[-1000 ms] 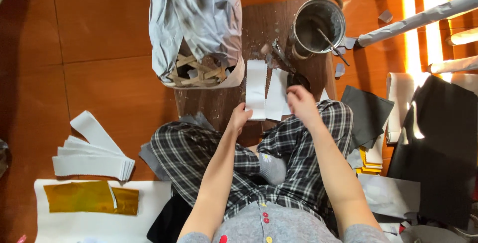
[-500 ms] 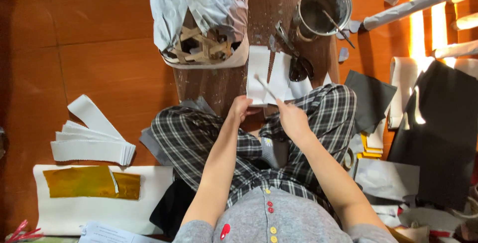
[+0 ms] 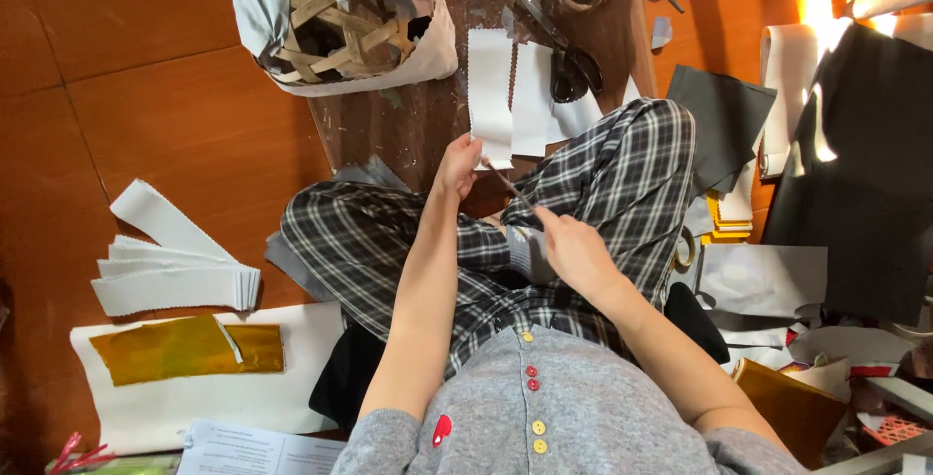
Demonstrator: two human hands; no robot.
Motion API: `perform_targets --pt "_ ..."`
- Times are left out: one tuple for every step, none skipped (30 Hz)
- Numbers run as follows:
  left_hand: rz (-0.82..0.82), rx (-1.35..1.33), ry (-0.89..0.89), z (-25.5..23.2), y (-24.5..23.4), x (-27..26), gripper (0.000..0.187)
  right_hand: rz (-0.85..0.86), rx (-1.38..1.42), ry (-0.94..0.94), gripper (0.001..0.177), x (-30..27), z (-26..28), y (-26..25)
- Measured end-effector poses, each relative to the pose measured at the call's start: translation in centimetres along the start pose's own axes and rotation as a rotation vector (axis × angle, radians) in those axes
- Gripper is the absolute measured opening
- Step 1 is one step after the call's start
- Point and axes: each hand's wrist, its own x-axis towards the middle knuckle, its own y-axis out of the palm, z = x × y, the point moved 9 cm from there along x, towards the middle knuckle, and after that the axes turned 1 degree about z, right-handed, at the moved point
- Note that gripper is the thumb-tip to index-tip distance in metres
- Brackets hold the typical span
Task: Applying white paper strips to a giraffe-shaped craft structure using glue and a brush.
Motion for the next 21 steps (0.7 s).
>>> perform_targets --pt "0.003 0.005 0.000 0.1 0.0 0.0 0.030 -0.004 0.004 0.003 0.044 0.0 0.0 0.3" --pt "-0.003 -0.035 -0.005 0.2 0.0 0.1 0.033 0.011 0.019 0.007 0.045 0.1 -0.1 0.8" --pt "-0.010 -0.076 -0.010 0.3 0.0 0.2 0.036 0.026 0.034 0.009 0.047 0.1 -0.1 1.2" --pt "-0.008 -0.074 -0.011 -0.6 0.5 -0.8 0.036 0.025 0.035 0.012 0.047 -0.3 0.0 0.5" --pt "-0.001 -0.088 -0.002 -1.7 1.0 -1.8 0.038 0.015 0.022 0.041 0.047 -0.8 -0.1 -0.3" --pt "0.005 -0.103 0.008 -2.8 1.4 -2.7 0.039 0.005 0.007 0.070 0.048 -1.2 -0.2 -1.1" --pt "0.006 -0.102 0.008 -1.2 0.9 -1.4 0.039 0.005 0.008 0.071 0.048 -1.2 -0.2 -2.1" --pt "-0.024 -0.062 0.014 0.1 0.2 0.1 0.040 -0.026 0.022 0.095 0.045 -1.2 -0.5 -3.5" --pt "-0.055 -0.023 0.020 1.5 -0.4 1.6 0.042 -0.057 0.035 0.118 0.042 -1.2 -0.7 -4.9" --pt "-0.055 -0.023 0.025 1.0 -0.4 1.0 0.042 -0.060 0.035 0.115 0.042 -0.2 -1.0 -5.3" --pt "-0.068 0.070 0.017 0.7 -0.5 0.4 0.042 -0.098 0.065 0.112 0.042 0.8 -1.3 -6.1" --pt "-0.080 0.163 0.014 0.0 -0.5 0.0 0.042 -0.140 0.094 0.106 0.043 1.9 -1.6 -7.0" --pt "-0.080 0.164 0.023 0.7 -0.6 0.4 0.042 -0.148 0.093 0.101 0.043 4.1 -2.3 -5.9" --pt "-0.132 0.291 0.088 0.6 -1.2 0.8 0.039 -0.192 0.006 0.073 0.037 6.5 -2.6 -5.3" --pt "-0.184 0.417 0.153 0.4 -1.6 1.1 0.036 -0.236 -0.082 0.045 0.031 8.8 -2.8 -4.7" --pt "-0.186 0.423 0.168 1.1 -1.9 1.7 0.036 -0.251 -0.079 0.040 0.031 10.4 -2.5 -4.6" --pt "-0.201 0.491 0.183 1.6 -2.3 2.4 0.034 -0.258 -0.096 0.046 0.034 12.1 -2.3 -4.6" --pt "-0.216 0.560 0.197 2.2 -2.7 3.0 0.031 -0.264 -0.111 0.052 0.037 13.8 -2.0 -4.5" --pt "-0.218 0.566 0.211 0.9 -2.6 2.3 0.031 -0.277 -0.107 0.049 0.037 14.4 -1.3 -5.2" --pt "-0.249 0.656 0.194 0.1 -2.8 1.4 0.031 -0.270 -0.099 0.048 0.040 14.9 -0.6 -5.6" --pt "-0.281 0.746 0.177 -0.8 -3.0 0.5 0.031 -0.262 -0.091 0.048 0.043 15.4 0.0 -5.9"
